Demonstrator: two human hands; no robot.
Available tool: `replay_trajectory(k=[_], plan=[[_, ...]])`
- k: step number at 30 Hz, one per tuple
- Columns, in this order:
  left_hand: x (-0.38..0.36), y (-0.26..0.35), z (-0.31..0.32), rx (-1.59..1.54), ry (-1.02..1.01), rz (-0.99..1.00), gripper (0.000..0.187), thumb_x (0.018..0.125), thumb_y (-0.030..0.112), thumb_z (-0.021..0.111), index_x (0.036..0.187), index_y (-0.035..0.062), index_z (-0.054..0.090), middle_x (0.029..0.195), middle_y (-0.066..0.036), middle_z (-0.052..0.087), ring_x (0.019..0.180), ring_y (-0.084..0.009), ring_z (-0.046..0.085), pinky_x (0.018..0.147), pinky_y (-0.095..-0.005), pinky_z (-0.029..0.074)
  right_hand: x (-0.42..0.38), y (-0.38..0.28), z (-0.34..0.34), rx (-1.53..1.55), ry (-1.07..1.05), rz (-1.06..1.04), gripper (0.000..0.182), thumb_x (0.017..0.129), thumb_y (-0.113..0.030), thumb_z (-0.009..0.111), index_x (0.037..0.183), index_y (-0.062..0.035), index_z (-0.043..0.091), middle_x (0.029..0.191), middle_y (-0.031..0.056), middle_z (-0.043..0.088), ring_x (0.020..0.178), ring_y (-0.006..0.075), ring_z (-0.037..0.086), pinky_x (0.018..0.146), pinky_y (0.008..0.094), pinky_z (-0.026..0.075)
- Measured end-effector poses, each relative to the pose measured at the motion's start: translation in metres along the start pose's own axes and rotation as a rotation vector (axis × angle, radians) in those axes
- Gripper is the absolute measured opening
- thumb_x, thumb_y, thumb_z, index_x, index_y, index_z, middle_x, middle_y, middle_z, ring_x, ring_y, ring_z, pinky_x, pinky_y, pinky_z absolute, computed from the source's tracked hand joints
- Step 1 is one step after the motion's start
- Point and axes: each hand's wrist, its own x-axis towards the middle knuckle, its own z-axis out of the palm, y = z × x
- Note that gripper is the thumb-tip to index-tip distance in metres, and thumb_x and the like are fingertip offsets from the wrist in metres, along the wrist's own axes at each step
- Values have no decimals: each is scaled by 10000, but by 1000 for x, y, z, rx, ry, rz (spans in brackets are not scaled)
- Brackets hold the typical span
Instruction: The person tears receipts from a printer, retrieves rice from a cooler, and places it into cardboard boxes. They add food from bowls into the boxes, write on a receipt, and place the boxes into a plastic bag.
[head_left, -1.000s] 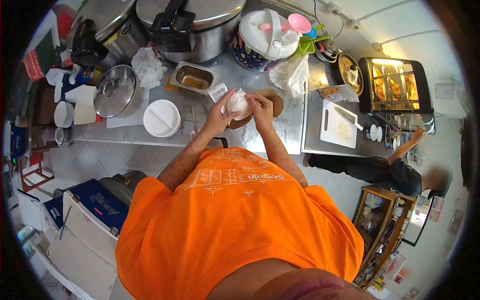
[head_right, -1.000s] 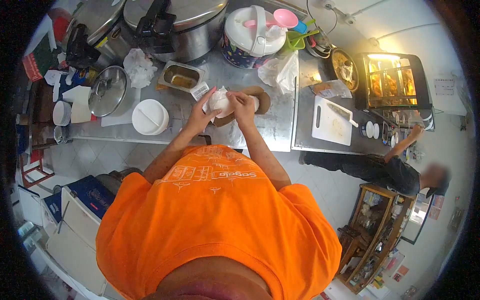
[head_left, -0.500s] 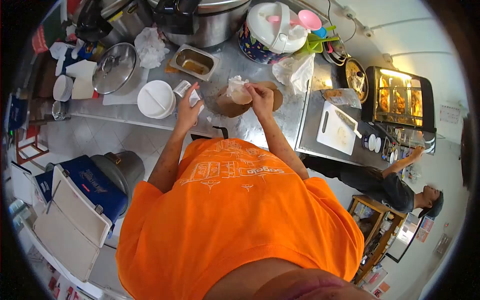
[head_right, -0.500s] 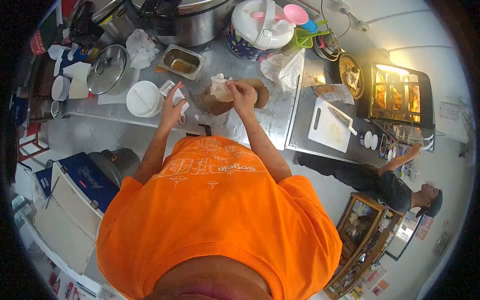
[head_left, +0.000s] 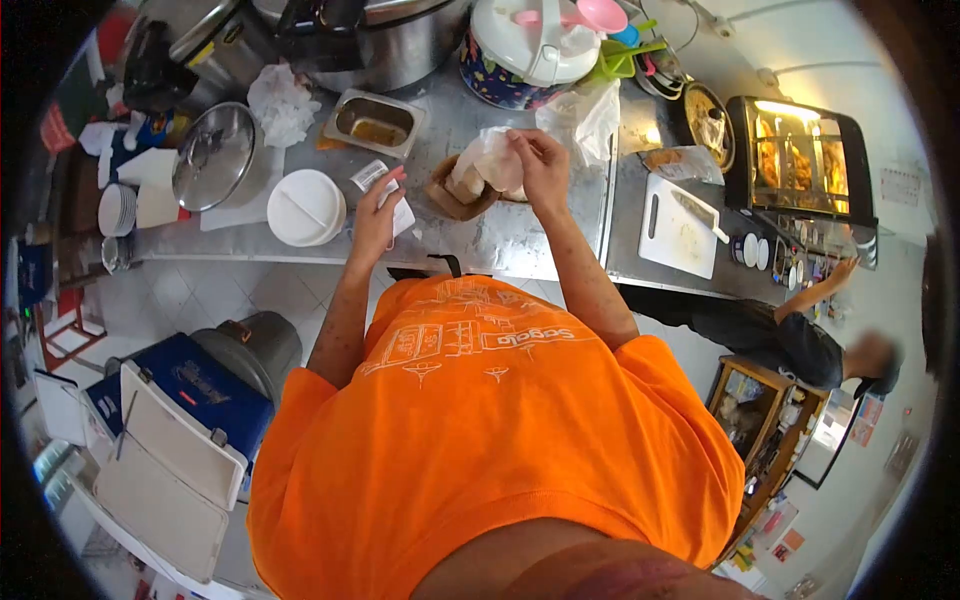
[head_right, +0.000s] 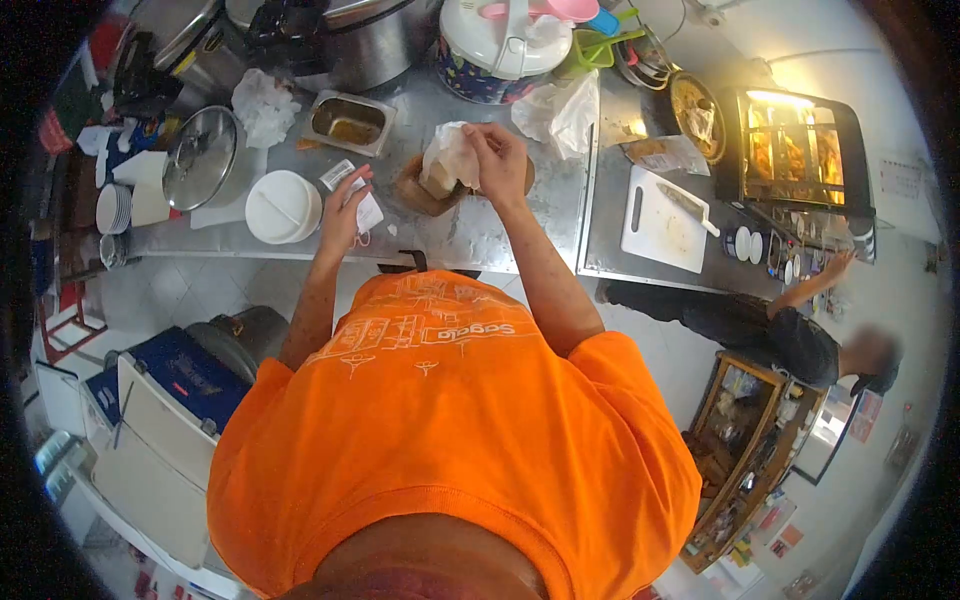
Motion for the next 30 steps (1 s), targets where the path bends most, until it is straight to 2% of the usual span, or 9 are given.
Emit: replay_trajectory(k=[7, 12, 16, 18, 20, 23, 26, 28, 30], plan=[[28, 7, 4, 12, -67, 80, 335, 885, 90, 562, 1218, 58, 589, 1116, -61, 637, 1030, -141, 552, 914, -270, 403, 20, -18, -58, 206, 574, -53, 191, 908, -180, 617, 872, 4, 649, 797, 8, 608, 756, 85, 526, 703, 234, 430], [40, 20, 18, -13, -72, 47, 331, 895, 121, 575, 1219, 53, 586, 1115, -74, 640, 1044, -148, 552, 923, -274, 401, 38, -62, -143, -32, 1120, -487, 209, 967, -186, 495, 854, -10, 494, 860, 62, 514, 815, 165, 500, 760, 311, 428], [36, 25, 35, 119, -3, 24, 342, 892, 128, 582, 1221, 35, 581, 1137, -98, 636, 1081, -166, 553, 949, -282, 388, 76, 31, -187, -329, 813, -662, 178, 937, -162, 524, 968, 13, 537, 887, 124, 527, 851, 227, 511, 805, 334, 424], [28, 25, 43, 141, 50, -23, 352, 894, 122, 576, 1234, 28, 572, 1152, -108, 630, 1104, -180, 549, 967, -296, 380, 79, 46, -166, -380, 392, -373, 201, 920, -156, 538, 1057, -11, 563, 1042, 184, 551, 959, 279, 537, 864, 328, 422], [21, 3, 48, 141, 76, -36, 357, 894, 120, 575, 1239, 28, 569, 1154, -114, 628, 1108, -186, 547, 972, -301, 379, 108, 155, -170, -568, 39, -416, 316, 890, -297, 600, 1132, -95, 576, 1276, 206, 469, 1185, 372, 441, 978, 471, 361], [10, 11, 43, 197, 128, -82, 363, 891, 113, 578, 1245, 35, 566, 1152, -121, 625, 1111, -191, 544, 976, -307, 380, 100, 131, -150, -1081, 211, -211, 473, 813, -474, 650, 1188, -195, 573, 1421, 203, 334, 1348, 470, 192, 1015, 685, 184], [-5, 26, 46, 254, 244, -133, 359, 885, 108, 589, 1240, 54, 574, 1129, -113, 630, 1093, -185, 552, 964, -308, 396, 113, 173, -142, -1104, 155, -35, 567, 735, -582, 668, 1195, -265, 573, 1486, 183, 241, 1376, 505, 13, 963, 787, 49], [-11, 28, 44, 193, 280, -166, 348, 891, 112, 591, 1236, 73, 581, 1115, -98, 635, 1075, -177, 561, 953, -311, 405, 122, 201, -146, -1245, 80, 21, 564, 757, -433, 690, 1279, -324, 507, 1504, 139, 247, 1397, 448, 83, 994, 763, 75], [-13, 23, 44, 279, 295, -64, 327, 901, 131, 597, 1225, 86, 590, 1106, -89, 639, 1067, -169, 565, 924, -304, 425, 137, 219, -158, -1216, 53, -95, 468, 728, -129, 668, 1177, -128, 535, 1350, 166, 451, 1279, 400, 383, 1009, 644, 265]])
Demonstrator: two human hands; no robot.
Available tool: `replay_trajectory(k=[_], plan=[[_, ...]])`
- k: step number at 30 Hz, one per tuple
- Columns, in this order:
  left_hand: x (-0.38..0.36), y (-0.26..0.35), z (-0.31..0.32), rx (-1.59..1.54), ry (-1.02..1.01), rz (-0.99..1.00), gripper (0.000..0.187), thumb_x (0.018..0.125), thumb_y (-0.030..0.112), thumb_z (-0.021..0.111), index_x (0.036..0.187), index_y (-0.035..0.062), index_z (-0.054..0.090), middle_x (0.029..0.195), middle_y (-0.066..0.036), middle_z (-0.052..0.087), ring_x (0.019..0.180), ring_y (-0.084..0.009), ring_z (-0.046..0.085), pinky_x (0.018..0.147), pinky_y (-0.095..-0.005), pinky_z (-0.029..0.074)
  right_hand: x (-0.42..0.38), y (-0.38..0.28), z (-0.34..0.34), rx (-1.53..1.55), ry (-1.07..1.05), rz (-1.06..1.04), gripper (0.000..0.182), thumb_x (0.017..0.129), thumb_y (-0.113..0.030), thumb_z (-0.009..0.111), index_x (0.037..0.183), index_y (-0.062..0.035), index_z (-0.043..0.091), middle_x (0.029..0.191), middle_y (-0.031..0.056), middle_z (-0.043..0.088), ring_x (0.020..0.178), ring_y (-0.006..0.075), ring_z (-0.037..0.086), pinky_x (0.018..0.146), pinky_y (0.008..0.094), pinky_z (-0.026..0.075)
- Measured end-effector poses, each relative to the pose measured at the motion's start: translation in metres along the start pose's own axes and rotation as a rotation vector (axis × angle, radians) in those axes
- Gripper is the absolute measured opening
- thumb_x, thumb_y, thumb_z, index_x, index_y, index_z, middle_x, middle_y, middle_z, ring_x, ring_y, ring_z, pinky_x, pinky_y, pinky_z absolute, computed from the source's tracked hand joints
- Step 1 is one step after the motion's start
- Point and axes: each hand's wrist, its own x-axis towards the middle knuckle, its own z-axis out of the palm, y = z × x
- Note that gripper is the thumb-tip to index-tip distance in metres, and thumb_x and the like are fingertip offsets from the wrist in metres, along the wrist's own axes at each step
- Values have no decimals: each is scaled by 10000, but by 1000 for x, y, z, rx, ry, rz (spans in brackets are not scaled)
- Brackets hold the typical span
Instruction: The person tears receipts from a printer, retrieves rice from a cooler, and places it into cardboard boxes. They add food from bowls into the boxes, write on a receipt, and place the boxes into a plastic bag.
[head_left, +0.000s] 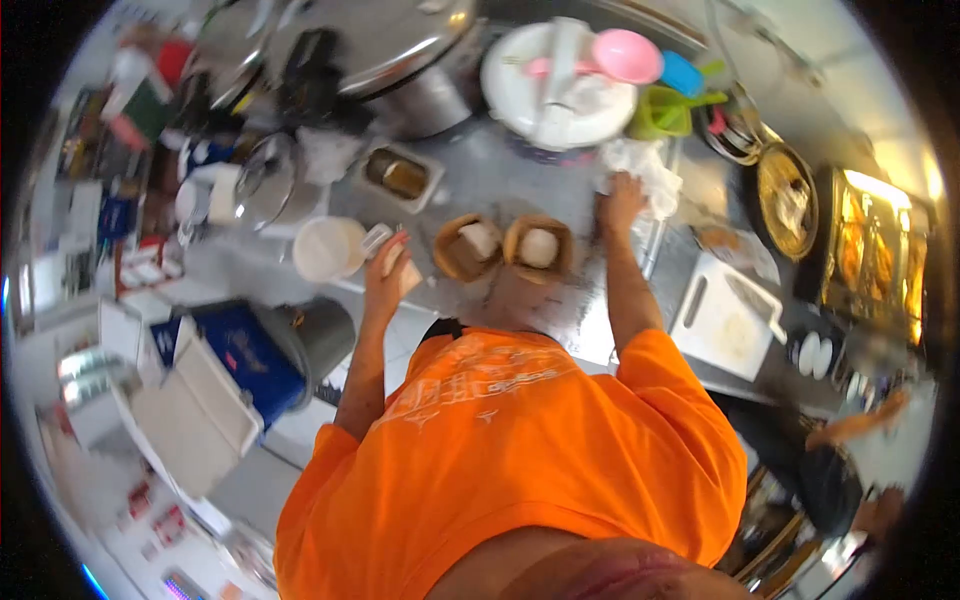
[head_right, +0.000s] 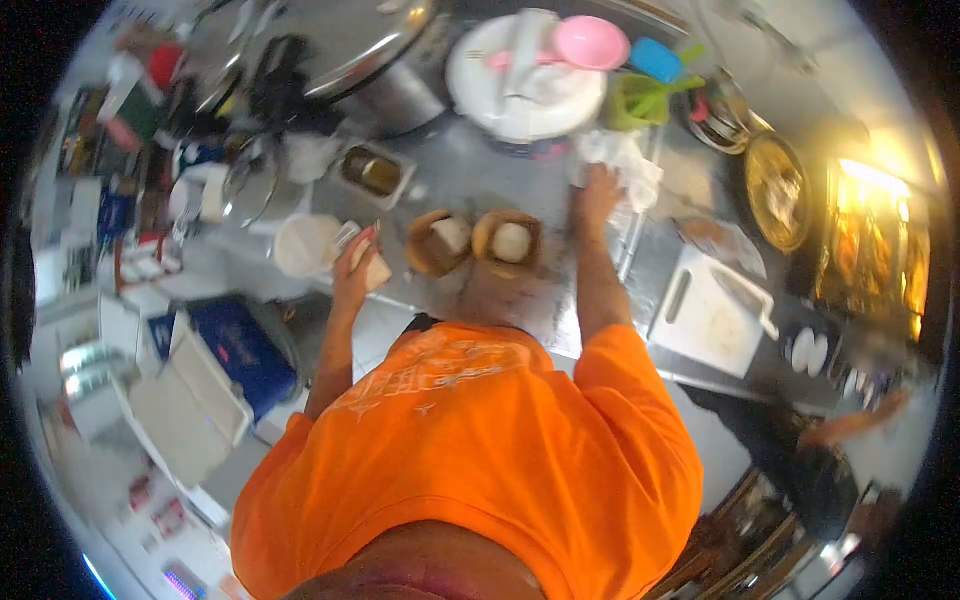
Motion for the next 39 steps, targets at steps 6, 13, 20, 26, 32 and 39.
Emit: replay_trajectory(k=[6, 13, 20, 26, 32, 39], plan=[[-12, 63, 11, -227, -277, -8, 357, 928, 154, 569, 1277, 81, 545, 1215, -82, 588, 1113, -171, 550, 948, -293, 411, 26, -15, -146, 1217, 205, 510, 429, 788, 4, 561, 1185, -101, 439, 1110, 115, 552, 935, 264, 598, 796, 436, 507], [2, 78, 18, -910, -470, -106, 471, 915, 245, 592, 1300, -2, 483, 1203, -87, 583, 1050, -167, 582, 900, -313, 460, -65, -217, -207, 1189, -201, -414, 260, 681, 76, 446, 857, -67, 574, 841, 35, 589, 866, 185, 560, 882, 327, 422], [44, 34, -148, -1007, -59, -235, 318, 874, 86, 592, 1173, -20, 580, 1087, -93, 640, 931, -170, 636, 815, -292, 494, -76, -417, -170, 937, -502, -896, 522, 745, 42, 531, 1244, -111, 560, 1246, 225, 475, 1155, 416, 491, 982, 420, 401], [54, -14, -272, -437, 298, 0, 377, 926, 139, 532, 1264, -28, 529, 1149, -114, 602, 1022, -207, 591, 914, -320, 440, 6, -544, 8, 837, -84, -618, 637, 765, 74, 551, 1346, -167, 450, 1312, 222, 444, 1184, 442, 463, 1014, 430, 385], [44, -41, -310, -348, 300, 0, 415, 935, 187, 530, 1264, -64, 505, 1157, -179, 559, 985, -297, 601, 889, -393, 471, 46, -578, 197, -142, -187, -569, 514, 891, -279, 476, 1398, -230, 409, 1476, 146, 311, 1339, 404, 282, 1095, 578, 178], [53, -9, -303, -150, 169, 222, 285, 897, 131, 585, 1107, -62, 579, 997, -160, 598, 878, -258, 610, 784, -344, 513, 14, -575, 49, 92, -474, -528, 358, 893, -314, 506, 1249, -344, 528, 1496, 91, 290, 1192, 438, 484, 888, 586, 453]])
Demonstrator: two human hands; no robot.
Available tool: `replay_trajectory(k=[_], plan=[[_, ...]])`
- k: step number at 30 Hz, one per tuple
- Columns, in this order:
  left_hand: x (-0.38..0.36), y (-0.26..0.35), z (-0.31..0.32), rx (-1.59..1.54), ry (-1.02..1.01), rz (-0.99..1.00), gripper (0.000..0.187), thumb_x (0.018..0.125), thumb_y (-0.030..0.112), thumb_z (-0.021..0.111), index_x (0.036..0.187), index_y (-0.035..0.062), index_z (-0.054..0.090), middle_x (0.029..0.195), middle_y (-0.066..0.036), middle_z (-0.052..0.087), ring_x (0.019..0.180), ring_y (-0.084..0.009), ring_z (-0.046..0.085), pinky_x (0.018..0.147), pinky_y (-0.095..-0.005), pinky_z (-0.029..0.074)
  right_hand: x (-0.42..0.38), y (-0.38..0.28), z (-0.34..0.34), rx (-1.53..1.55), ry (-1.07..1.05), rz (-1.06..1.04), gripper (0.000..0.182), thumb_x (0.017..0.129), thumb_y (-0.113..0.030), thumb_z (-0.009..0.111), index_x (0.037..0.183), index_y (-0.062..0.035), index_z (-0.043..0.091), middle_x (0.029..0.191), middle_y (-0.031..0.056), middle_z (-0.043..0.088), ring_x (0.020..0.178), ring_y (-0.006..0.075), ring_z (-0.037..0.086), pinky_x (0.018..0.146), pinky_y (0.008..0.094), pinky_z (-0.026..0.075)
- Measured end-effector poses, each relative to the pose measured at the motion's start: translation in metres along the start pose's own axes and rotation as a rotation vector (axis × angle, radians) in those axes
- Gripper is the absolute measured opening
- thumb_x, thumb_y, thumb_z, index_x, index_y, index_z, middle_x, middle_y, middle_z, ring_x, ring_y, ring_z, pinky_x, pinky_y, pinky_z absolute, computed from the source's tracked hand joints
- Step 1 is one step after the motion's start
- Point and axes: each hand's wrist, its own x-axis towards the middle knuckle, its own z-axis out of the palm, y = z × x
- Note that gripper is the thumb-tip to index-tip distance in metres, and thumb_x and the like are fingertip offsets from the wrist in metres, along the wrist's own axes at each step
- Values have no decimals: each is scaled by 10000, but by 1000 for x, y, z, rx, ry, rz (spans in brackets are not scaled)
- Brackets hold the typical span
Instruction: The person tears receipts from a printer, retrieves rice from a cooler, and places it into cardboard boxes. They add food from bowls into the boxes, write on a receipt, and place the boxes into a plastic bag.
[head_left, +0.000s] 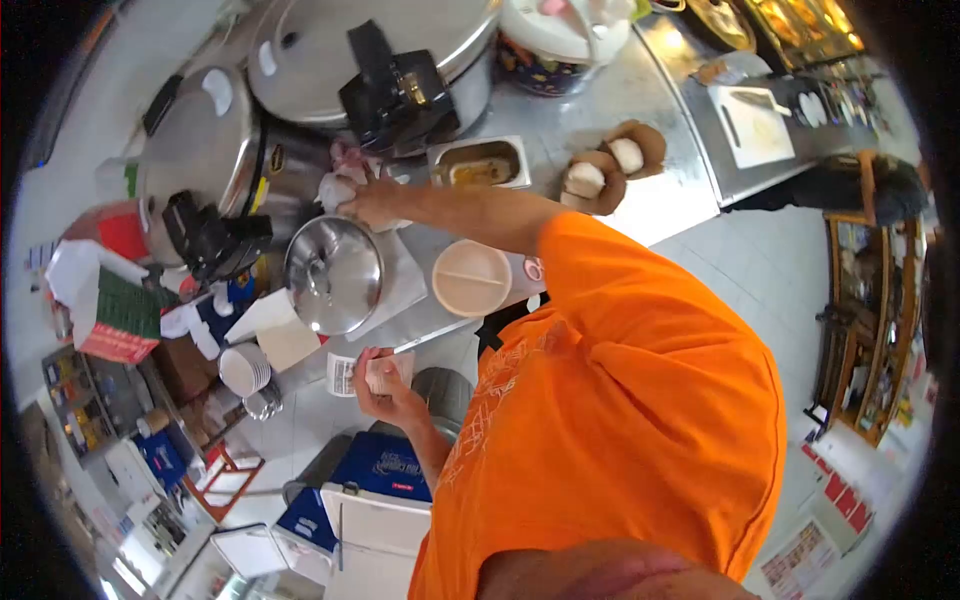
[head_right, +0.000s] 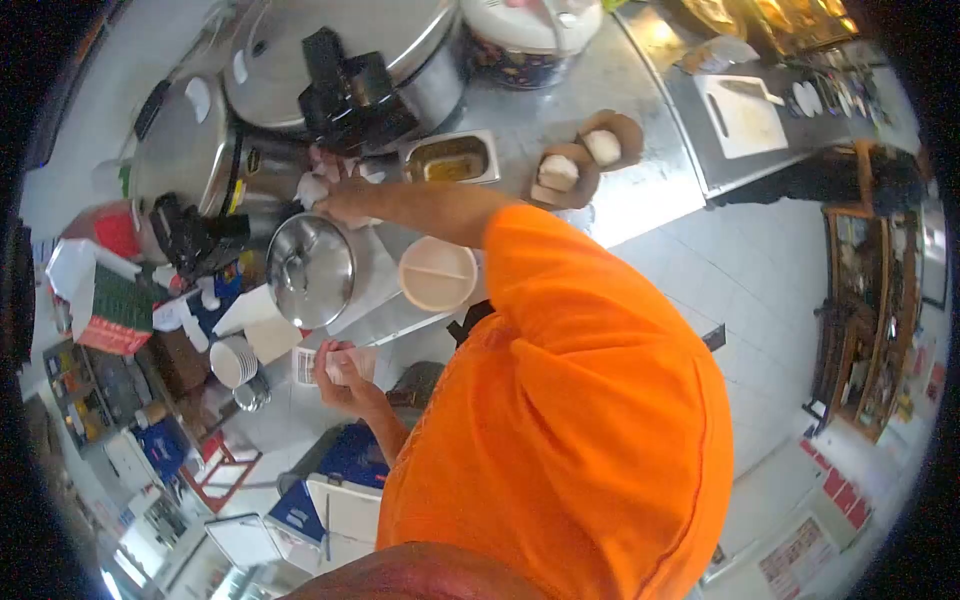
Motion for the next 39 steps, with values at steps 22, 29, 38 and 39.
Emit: replay_trajectory(k=[22, 29, 38, 39], plan=[[-127, -135, 369, -434, -440, -1070, 437, 975, 318, 381, 1298, 27, 418, 1258, -166, 502, 1082, -321, 559, 863, -529, 481, -367, 229, -33, -235, 388, 271, 284, 770, -295, 602, 902, -67, 710, 1124, 66, 542, 1107, 294, 445, 928, 413, 369], [-97, -138, 358, -343, -486, -977, 434, 956, 273, 406, 1277, -16, 438, 1273, -185, 488, 1119, -351, 530, 878, -548, 484, -380, 241, -34, -114, 463, 426, 249, 772, -244, 604, 951, -82, 668, 1080, 87, 577, 1073, 287, 482, 854, 405, 379], [-87, -104, 381, -190, -659, -810, 532, 947, 369, 456, 1337, 10, 407, 1327, -156, 464, 1181, -353, 495, 893, -532, 482, -368, 257, -20, -189, 353, 258, 179, 788, -272, 574, 811, -143, 697, 710, 14, 663, 733, 202, 647, 735, 386, 421], [-83, -129, 384, -269, -719, -738, 529, 946, 375, 460, 1317, 0, 429, 1290, -167, 492, 1139, -355, 528, 880, -512, 493, -380, 261, -20, -212, 361, 297, 179, 788, -272, 574, 811, -143, 697, 710, 14, 663, 733, 202, 647, 735, 386, 421]])
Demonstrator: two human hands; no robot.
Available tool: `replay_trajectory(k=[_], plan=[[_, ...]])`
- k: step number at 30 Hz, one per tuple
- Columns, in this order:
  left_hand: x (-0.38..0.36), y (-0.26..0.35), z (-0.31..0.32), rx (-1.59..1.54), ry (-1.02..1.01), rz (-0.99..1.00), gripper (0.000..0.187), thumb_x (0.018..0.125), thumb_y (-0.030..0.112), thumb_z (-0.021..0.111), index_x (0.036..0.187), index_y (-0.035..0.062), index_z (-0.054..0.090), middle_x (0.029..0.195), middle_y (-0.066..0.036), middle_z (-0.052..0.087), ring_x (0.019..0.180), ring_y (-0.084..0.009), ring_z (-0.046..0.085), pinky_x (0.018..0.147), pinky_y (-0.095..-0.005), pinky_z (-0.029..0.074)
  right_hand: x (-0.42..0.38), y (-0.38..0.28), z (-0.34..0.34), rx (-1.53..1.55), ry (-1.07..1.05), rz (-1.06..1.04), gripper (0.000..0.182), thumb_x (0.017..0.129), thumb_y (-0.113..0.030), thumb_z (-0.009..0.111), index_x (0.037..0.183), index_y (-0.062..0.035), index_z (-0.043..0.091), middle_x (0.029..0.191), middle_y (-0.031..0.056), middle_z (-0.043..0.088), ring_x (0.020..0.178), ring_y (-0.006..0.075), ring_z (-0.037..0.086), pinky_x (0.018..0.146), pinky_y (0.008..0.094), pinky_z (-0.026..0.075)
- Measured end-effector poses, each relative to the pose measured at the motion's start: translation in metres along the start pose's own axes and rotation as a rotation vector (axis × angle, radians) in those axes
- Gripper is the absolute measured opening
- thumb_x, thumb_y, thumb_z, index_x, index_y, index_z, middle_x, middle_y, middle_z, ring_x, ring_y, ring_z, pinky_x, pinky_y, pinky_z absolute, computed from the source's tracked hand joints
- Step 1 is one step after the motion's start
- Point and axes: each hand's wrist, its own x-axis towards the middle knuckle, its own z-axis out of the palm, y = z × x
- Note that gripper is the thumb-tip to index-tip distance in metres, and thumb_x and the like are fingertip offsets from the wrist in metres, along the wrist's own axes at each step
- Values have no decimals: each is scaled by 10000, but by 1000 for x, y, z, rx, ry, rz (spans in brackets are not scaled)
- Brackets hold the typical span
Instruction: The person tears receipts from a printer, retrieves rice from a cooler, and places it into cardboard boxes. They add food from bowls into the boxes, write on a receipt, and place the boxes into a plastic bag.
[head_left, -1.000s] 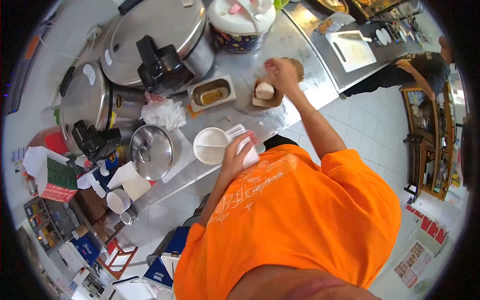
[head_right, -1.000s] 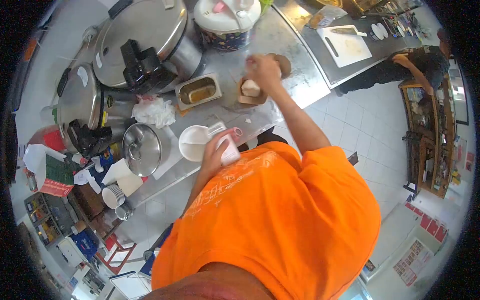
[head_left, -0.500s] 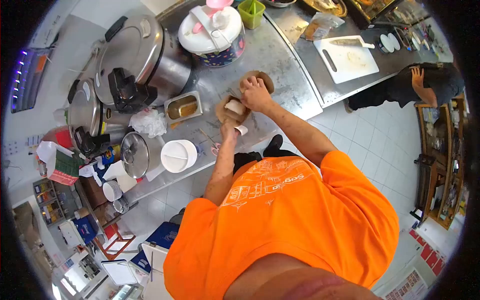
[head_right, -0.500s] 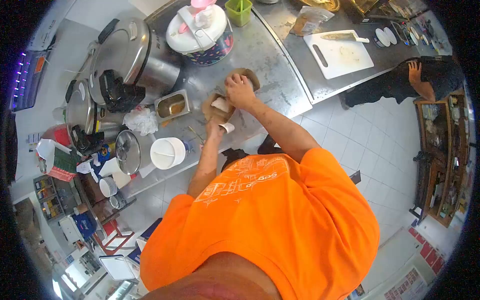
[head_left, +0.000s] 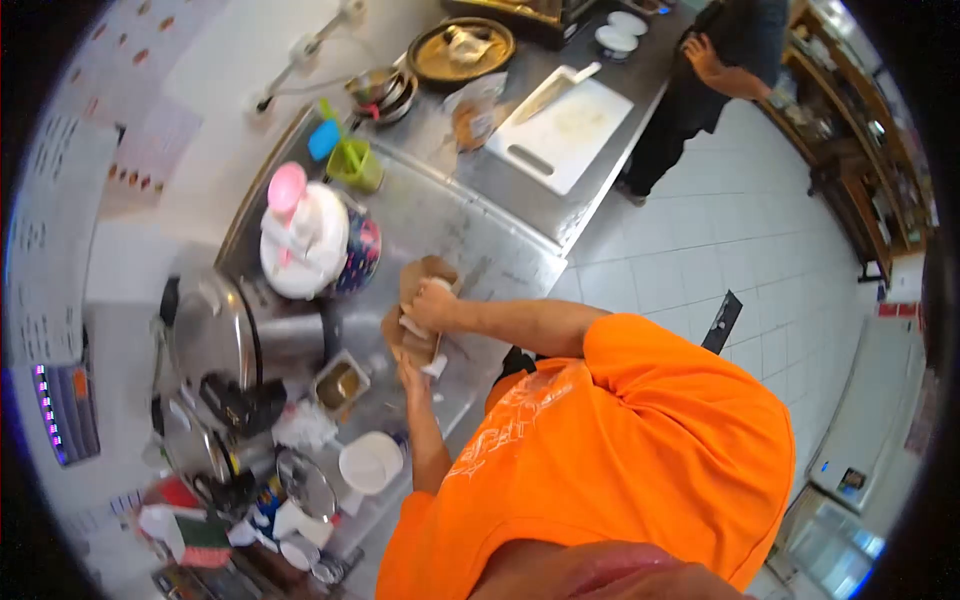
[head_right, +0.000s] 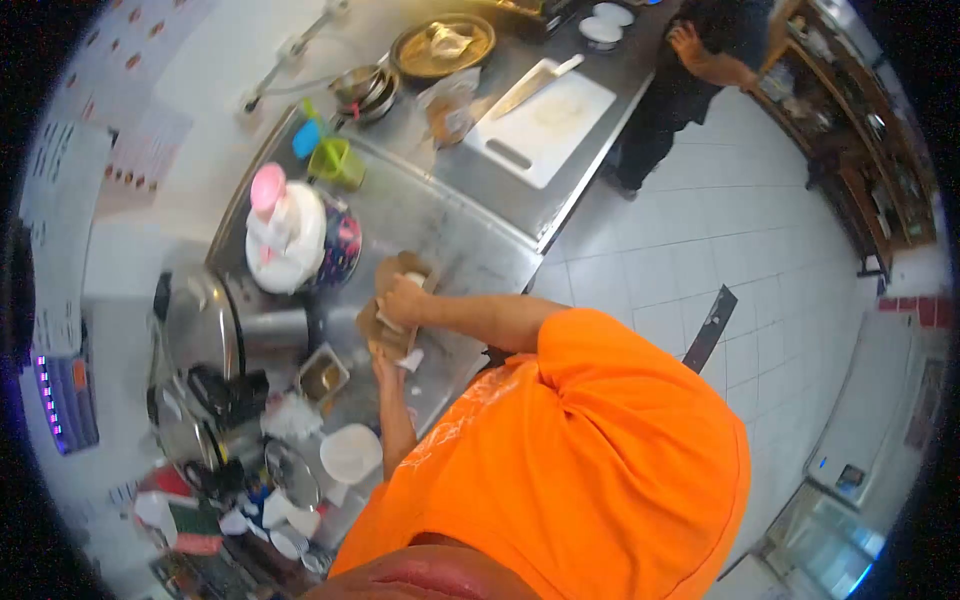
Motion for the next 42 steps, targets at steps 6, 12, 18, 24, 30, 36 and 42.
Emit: replay_trajectory(k=[6, 12, 18, 24, 30, 36, 42], plan=[[15, -26, 54, 430, -380, 127, 510, 961, 364, 449, 1245, -60, 469, 1113, -160, 587, 949, -288, 608, 757, -411, 516, -116, 69, -96, 32, 91, 273, 200, 803, -272, 561, 910, -127, 648, 725, 44, 663, 699, 201, 638, 699, 383, 425], [-66, -5, 283, 666, -717, -40, 507, 975, 404, 427, 1136, -59, 555, 932, -110, 665, 733, -179, 624, 608, -326, 494, -287, 145, -186, 121, 78, 623, 230, 824, -264, 547, 972, -99, 610, 692, 92, 654, 655, 261, 640, 632, 413, 468], [-115, -119, 477, 465, -1050, -25, 527, 1005, 428, 325, 1158, -20, 558, 995, -108, 648, 844, -148, 618, 725, -258, 486, -474, 226, -220, 76, 209, 902, 266, 870, -257, 536, 691, -72, 605, 640, 127, 634, 603, 310, 618, 583, 448, 454], [-153, -219, 643, 585, -1172, -102, 486, 1011, 422, 295, 1103, 37, 578, 992, -73, 632, 851, -121, 579, 732, -276, 467, -637, 334, -262, 113, 273, 1183, 280, 867, -245, 521, 701, -50, 635, 646, 166, 631, 616, 353, 616, 627, 482, 475], [-178, -284, 787, 925, -1416, 526, 382, 834, -3, 525, 1206, 83, 524, 1138, -170, 616, 1120, -334, 567, 954, -388, 434, -772, 462, -295, 58, 291, 1218, 281, 856, -216, 548, 664, -23, 616, 602, 192, 584, 603, 396, 575, 571, 496, 429], [-188, -358, 964, 860, -1359, 449, 408, 746, 46, 699, 1125, 76, 550, 1116, -137, 603, 1096, -289, 568, 944, -362, 439, -899, 606, -320, 44, 261, 1250, 311, 860, -224, 550, 656, -7, 638, 606, 205, 587, 588, 401, 573, 570, 497, 432], [-179, -354, 1132, 887, -1038, 579, 257, 758, 140, 737, 993, 72, 658, 964, -111, 656, 761, -217, 592, 665, -337, 465, -988, 772, -338, 53, 361, 1278, 301, 857, -231, 545, 691, 2, 635, 630, 212, 588, 588, 413, 564, 571, 488, 434]])
